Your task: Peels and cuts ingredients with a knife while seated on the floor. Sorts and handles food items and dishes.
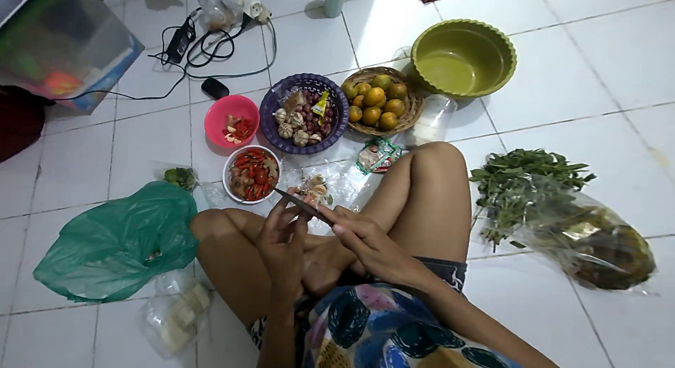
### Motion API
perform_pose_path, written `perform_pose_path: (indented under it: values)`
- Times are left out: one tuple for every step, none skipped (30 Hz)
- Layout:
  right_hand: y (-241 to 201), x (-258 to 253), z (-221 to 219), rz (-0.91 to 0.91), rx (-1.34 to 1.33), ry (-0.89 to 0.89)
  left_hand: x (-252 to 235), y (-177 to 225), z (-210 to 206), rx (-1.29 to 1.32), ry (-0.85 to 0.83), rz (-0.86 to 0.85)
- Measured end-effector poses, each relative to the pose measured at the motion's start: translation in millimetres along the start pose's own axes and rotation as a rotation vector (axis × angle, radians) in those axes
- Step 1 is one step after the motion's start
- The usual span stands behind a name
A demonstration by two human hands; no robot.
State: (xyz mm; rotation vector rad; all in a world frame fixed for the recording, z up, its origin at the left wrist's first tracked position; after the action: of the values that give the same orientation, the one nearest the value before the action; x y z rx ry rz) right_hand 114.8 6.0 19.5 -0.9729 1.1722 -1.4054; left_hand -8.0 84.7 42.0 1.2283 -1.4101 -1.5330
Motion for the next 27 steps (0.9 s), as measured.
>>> perform_pose_path:
  values:
    - [2, 0, 0, -0.011, -0.035, -0.003, 0, 0, 0, -0.006, 0.000, 0.000]
    - [3, 0, -1, -0.024, -0.089, -0.012, 0, 0, 0, -0.009, 0.000, 0.000]
    - [3, 0, -2, -0.043, -0.156, -0.026, 1, -1, 0, -0.011, -0.001, 0.001]
    - [3, -1, -3, -0.061, -0.240, -0.045, 1, -1, 0, -0.012, -0.005, 0.003]
    - [3, -1, -5, -0.085, -0.337, -0.073, 1, -2, 0, -0.019, -0.008, 0.010]
    - [5, -1, -8, -0.113, -0.432, -0.097, 1, -3, 1, -0.030, -0.015, 0.025]
    - [7, 0, -10, -0.145, -0.512, -0.114, 1, -4, 0, -0.037, -0.022, 0.041]
    - [9, 0, -12, -0.173, -0.564, -0.121, 1, -5, -1, -0.040, -0.027, 0.063]
    - [10, 0, -12, -0.188, -0.585, -0.122, 0, -5, -3, -0.026, -0.036, 0.088]
    - [10, 0, -12, -0.189, -0.592, -0.119, 0, -6, -4, -0.008, -0.047, 0.111]
    - [10, 0, -12, -0.185, -0.588, -0.111, 0, -6, -5, 0.008, -0.055, 0.117]
    - [9, 0, -11, -0.172, -0.579, -0.101, 0, -6, -6, 0.019, -0.063, 0.107]
    - [8, 0, -11, -0.156, -0.559, -0.095, 0, -6, -6, 0.017, -0.065, 0.094]
    - [6, 0, -10, -0.136, -0.519, -0.090, 0, -5, -5, 0.010, -0.055, 0.083]
    - [5, 1, -9, -0.118, -0.460, -0.085, 0, -5, -4, 0.004, -0.041, 0.069]
    - [4, 1, -8, -0.104, -0.386, -0.076, 0, -5, -3, 0.003, -0.027, 0.054]
    - [5, 2, -6, -0.091, -0.304, -0.061, 0, -5, -2, 0.003, -0.016, 0.040]
    - [7, 2, -4, -0.077, -0.228, -0.045, -1, -5, -1, 0.003, -0.014, 0.023]
    - [7, 3, -2, -0.064, -0.157, -0.029, -1, -3, -1, -0.002, -0.014, 0.005]
    - [5, 3, 1, -0.043, -0.093, -0.010, -1, -2, 0, -0.004, -0.014, -0.005]
    - [2, 3, 3, -0.018, -0.038, 0.006, -1, -1, 0, -0.003, -0.017, -0.009]
    - [-2, 3, 6, 0.014, 0.021, 0.019, -1, -1, 1, -0.005, -0.017, -0.006]
    - [-7, 3, 7, 0.053, 0.086, 0.029, 0, -1, 2, -0.012, -0.012, -0.001]
    - [-13, 3, 8, 0.089, 0.152, 0.028, 0, -2, 3, -0.011, -0.007, 0.010]
    - [-18, 4, 8, 0.123, 0.208, 0.025, 0, -4, 4, 0.000, -0.005, 0.026]
    - [-21, 4, 7, 0.143, 0.253, 0.013, 1, -6, 4, 0.013, -0.009, 0.036]
    - [-23, 4, 7, 0.154, 0.287, 0.004, 1, -6, 4, 0.019, -0.015, 0.038]
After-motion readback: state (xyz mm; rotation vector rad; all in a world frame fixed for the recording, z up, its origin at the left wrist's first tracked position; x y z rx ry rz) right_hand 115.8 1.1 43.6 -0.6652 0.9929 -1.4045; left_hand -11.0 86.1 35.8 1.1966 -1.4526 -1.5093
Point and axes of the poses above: each hand's wrist, its own x-axis away from the middle knuckle, its own z-axis out of the back of the hand, y = z × x, the point moved 10 cm from there along -x, towards the middle knuckle, and after that the axes turned 5 degrees about -x, right-handed, at the moved point
